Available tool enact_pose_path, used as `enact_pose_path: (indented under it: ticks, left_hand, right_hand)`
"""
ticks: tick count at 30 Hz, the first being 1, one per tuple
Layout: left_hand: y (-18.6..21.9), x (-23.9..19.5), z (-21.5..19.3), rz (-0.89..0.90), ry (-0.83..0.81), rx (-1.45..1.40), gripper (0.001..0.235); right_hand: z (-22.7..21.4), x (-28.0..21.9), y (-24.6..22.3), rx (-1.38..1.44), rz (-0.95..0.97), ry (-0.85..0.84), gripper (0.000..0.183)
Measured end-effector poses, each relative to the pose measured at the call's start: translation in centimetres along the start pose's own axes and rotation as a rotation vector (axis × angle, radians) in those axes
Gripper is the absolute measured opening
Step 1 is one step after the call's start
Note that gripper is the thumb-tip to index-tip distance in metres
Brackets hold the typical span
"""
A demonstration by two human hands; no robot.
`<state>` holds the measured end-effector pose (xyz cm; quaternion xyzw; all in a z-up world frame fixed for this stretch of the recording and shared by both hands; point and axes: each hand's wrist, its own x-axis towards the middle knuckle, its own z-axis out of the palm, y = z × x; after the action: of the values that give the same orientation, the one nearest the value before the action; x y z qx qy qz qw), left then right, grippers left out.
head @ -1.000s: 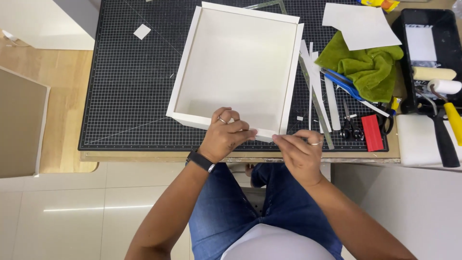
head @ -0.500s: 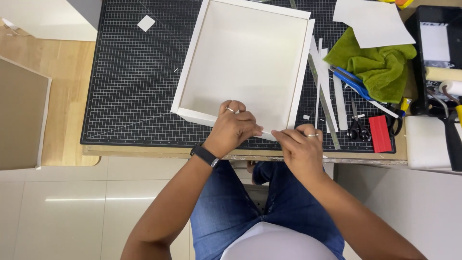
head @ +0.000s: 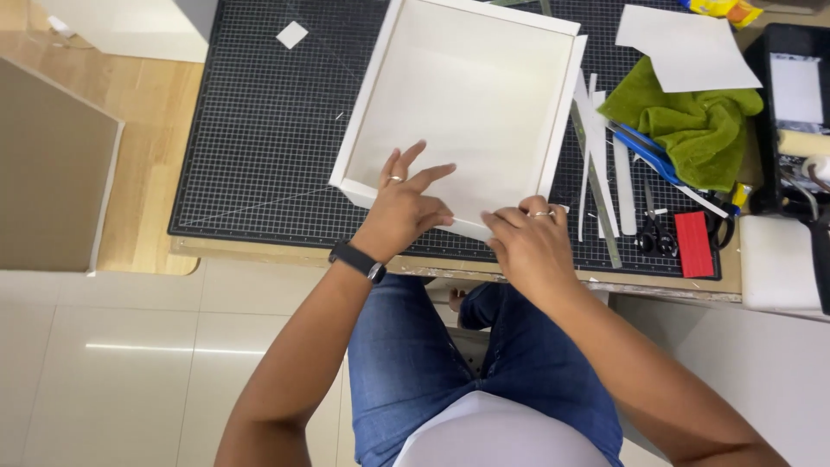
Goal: The person assembles a white picture frame by applying adhesive to the edges of a white board, attaching white strips, and trimming excess material. They use a roller to apply adhesive, scissors to cut the strips, and a red plastic tool to press the joints.
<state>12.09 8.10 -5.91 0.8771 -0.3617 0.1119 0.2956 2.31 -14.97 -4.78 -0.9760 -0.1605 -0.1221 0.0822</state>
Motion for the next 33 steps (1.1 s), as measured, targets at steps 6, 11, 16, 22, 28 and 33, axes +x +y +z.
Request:
enact_pose_path:
  ticks: [6,11,16,22,28,33]
  left_hand:
    - [-0.7,-0.7,-1.6,0.031,0.048,0.026,0.017]
    - [-2.9,-2.1,-2.9,-0.051,0.114,0.083,0.014]
    - [-3.9,-0.6,-2.7,-0.112,-0.114,0.110,0.016]
    - [-6.1,-2.4,-6.8,-0.141,0.027,0.126,0.012]
    - [-8.4,-2.2,-5.7,-0.202,-0.118,0.106,0.018]
    - [-8.1,-3.3,-8.3,-0.152,-0.008,0.172,0.021]
  right_hand:
    - [2.4,2.0,-1.9,0.031,-0.047,0.228,0.009]
    - [3.1,3.0,-2.0,-0.007,-0.046,0.067,0.009]
    - [3.0,5.9,-5.9,0.109,-0.078,0.222,0.007]
    - [4.9,6.2,-5.9,0.096,-0.035,0.166,0.011]
    - [4.4,9.1,-8.1,0.181,-0.103,0.208,0.005]
    - [5.1,9.7,-8.7,0.123,-0.124,0.211,0.007]
